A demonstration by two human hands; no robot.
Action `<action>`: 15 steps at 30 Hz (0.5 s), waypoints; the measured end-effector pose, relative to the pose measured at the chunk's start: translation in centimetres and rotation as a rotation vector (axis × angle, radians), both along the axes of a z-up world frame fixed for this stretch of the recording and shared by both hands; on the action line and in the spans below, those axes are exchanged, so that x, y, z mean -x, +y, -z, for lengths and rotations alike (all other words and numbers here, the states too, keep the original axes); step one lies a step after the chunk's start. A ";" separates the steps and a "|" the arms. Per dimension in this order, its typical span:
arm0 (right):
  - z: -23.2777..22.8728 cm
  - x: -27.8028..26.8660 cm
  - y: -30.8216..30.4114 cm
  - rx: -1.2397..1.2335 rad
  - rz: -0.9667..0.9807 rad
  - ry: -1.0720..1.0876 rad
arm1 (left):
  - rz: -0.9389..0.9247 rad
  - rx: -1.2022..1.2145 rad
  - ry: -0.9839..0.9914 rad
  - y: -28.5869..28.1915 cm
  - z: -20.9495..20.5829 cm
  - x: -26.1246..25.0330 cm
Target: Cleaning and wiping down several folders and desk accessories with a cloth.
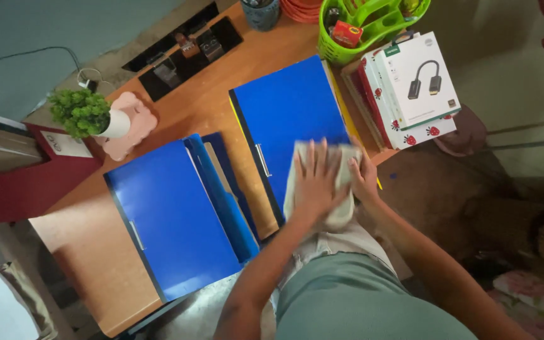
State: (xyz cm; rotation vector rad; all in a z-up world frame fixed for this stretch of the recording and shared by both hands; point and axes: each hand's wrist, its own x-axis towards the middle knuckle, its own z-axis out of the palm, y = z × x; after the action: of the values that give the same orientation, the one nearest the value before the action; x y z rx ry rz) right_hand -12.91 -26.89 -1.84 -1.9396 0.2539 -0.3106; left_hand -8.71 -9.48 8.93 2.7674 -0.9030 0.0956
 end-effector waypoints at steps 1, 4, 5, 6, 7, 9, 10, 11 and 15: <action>-2.8 -0.2 0.6 -0.031 -0.028 -0.008 | 0.044 0.051 0.054 0.7 0.7 1.8; -4.9 -0.4 0.7 -0.031 -0.060 -0.005 | 0.116 0.068 0.086 3.3 2.8 2.8; -4.6 -0.3 0.8 -0.007 -0.064 0.007 | 0.144 0.029 0.065 4.5 3.4 2.5; -5.1 -0.3 1.1 -0.009 -0.069 0.009 | 0.139 0.026 0.067 5.3 3.1 1.4; -5.6 -0.5 1.3 -0.030 -0.061 -0.003 | 0.121 0.034 0.052 5.8 2.7 -0.3; -6.3 -0.7 1.5 -0.050 -0.050 -0.014 | 0.107 0.043 0.039 6.6 2.6 -3.9; -6.4 -0.6 1.7 -0.068 -0.049 -0.013 | 0.046 0.040 -0.001 6.8 2.9 -5.8; -6.6 -0.7 1.8 -0.086 -0.049 -0.014 | -0.015 0.037 -0.042 7.0 3.1 -7.8; -7.9 -0.9 2.2 -0.077 -0.054 -0.045 | -0.215 0.079 -0.221 6.7 4.2 -15.7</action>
State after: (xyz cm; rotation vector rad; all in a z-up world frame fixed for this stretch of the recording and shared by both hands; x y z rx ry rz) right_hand -11.99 -24.71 6.03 -1.8582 0.1814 -0.3045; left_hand 7.00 -2.80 4.75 2.8079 -0.6286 0.4705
